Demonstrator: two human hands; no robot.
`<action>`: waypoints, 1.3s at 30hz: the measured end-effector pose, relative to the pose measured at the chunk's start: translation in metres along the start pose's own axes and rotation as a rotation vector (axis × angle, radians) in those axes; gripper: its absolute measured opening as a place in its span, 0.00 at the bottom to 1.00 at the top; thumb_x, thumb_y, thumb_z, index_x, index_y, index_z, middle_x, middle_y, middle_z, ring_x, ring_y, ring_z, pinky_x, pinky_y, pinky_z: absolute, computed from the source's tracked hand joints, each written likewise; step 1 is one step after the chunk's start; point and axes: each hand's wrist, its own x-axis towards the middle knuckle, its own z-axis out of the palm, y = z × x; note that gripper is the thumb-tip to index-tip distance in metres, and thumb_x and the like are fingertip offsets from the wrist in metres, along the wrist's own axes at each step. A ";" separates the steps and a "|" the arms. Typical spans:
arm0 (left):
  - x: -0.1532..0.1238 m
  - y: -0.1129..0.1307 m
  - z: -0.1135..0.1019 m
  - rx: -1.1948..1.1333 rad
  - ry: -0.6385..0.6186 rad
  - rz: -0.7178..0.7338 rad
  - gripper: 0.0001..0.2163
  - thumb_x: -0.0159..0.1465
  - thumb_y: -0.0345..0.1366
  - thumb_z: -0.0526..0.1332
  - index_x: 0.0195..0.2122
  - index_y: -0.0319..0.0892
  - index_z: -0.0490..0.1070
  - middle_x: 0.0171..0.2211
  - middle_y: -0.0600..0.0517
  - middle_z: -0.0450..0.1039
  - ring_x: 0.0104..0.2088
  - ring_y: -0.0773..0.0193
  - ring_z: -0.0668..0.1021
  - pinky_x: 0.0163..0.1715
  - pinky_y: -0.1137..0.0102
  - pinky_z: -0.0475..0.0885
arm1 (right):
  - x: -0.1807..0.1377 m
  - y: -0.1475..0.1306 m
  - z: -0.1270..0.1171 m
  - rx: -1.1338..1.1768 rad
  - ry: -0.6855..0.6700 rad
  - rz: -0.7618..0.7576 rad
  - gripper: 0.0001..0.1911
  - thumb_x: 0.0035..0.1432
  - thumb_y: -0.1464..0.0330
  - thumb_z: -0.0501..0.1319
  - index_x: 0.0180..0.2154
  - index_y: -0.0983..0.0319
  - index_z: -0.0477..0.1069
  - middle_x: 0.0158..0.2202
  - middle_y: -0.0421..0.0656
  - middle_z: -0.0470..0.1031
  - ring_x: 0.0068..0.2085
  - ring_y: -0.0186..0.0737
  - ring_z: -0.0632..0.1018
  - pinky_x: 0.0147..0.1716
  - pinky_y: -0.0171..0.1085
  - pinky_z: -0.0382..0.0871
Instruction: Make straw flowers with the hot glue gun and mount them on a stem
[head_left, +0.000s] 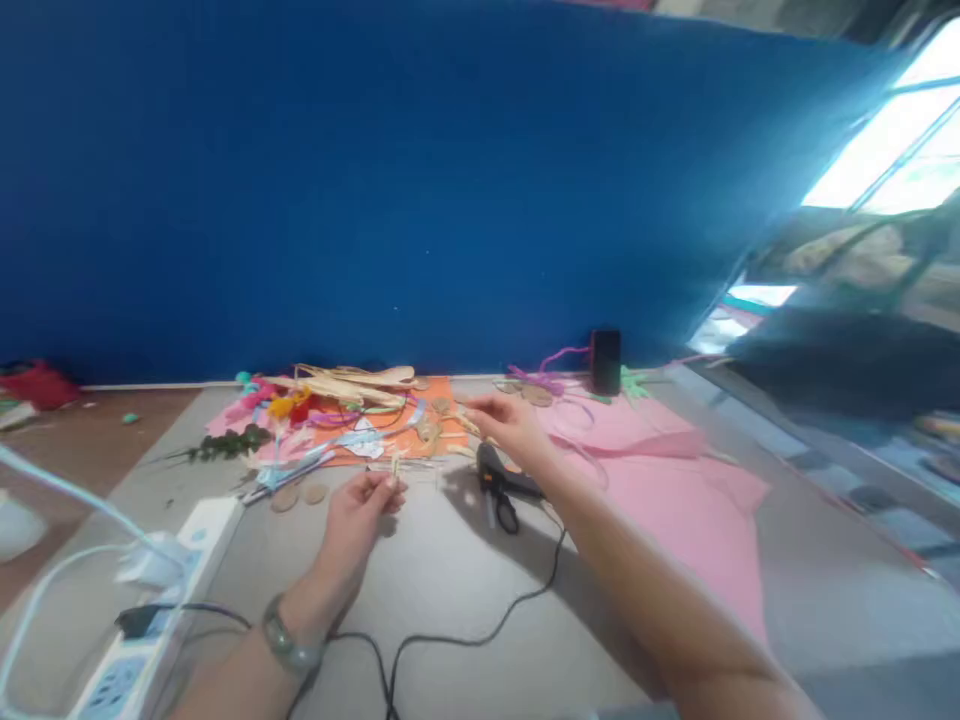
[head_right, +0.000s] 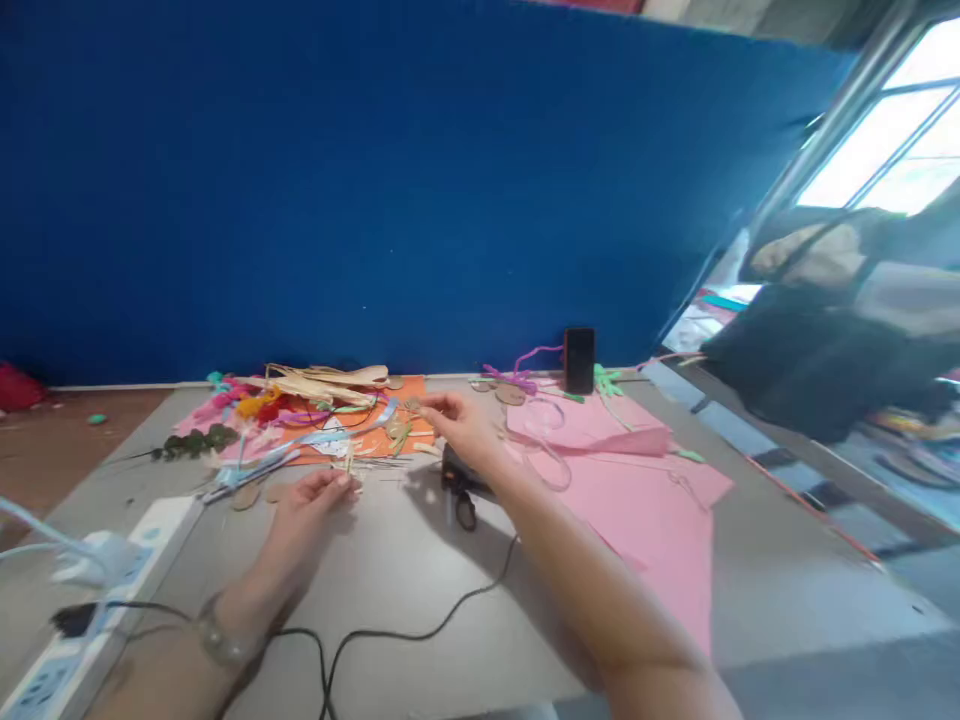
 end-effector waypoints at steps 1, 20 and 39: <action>0.000 0.000 0.000 -0.004 0.007 -0.003 0.15 0.51 0.44 0.69 0.31 0.37 0.75 0.30 0.47 0.78 0.26 0.67 0.76 0.24 0.74 0.70 | 0.003 0.001 -0.001 -0.105 -0.077 -0.001 0.17 0.58 0.62 0.56 0.42 0.67 0.73 0.35 0.47 0.79 0.30 0.36 0.76 0.30 0.33 0.68; 0.003 -0.014 0.004 0.017 -0.084 0.001 0.12 0.53 0.43 0.67 0.29 0.38 0.73 0.26 0.49 0.77 0.22 0.70 0.74 0.22 0.76 0.68 | 0.026 0.010 0.019 -0.664 -0.349 -0.088 0.08 0.53 0.73 0.58 0.28 0.65 0.76 0.27 0.46 0.78 0.28 0.38 0.73 0.28 0.33 0.57; -0.028 0.000 0.018 0.336 -0.653 0.003 0.07 0.55 0.36 0.64 0.26 0.36 0.73 0.23 0.49 0.74 0.24 0.67 0.73 0.25 0.73 0.67 | 0.018 0.008 0.074 -0.471 -0.537 -0.329 0.06 0.50 0.76 0.62 0.30 0.63 0.78 0.28 0.42 0.79 0.30 0.34 0.74 0.31 0.30 0.60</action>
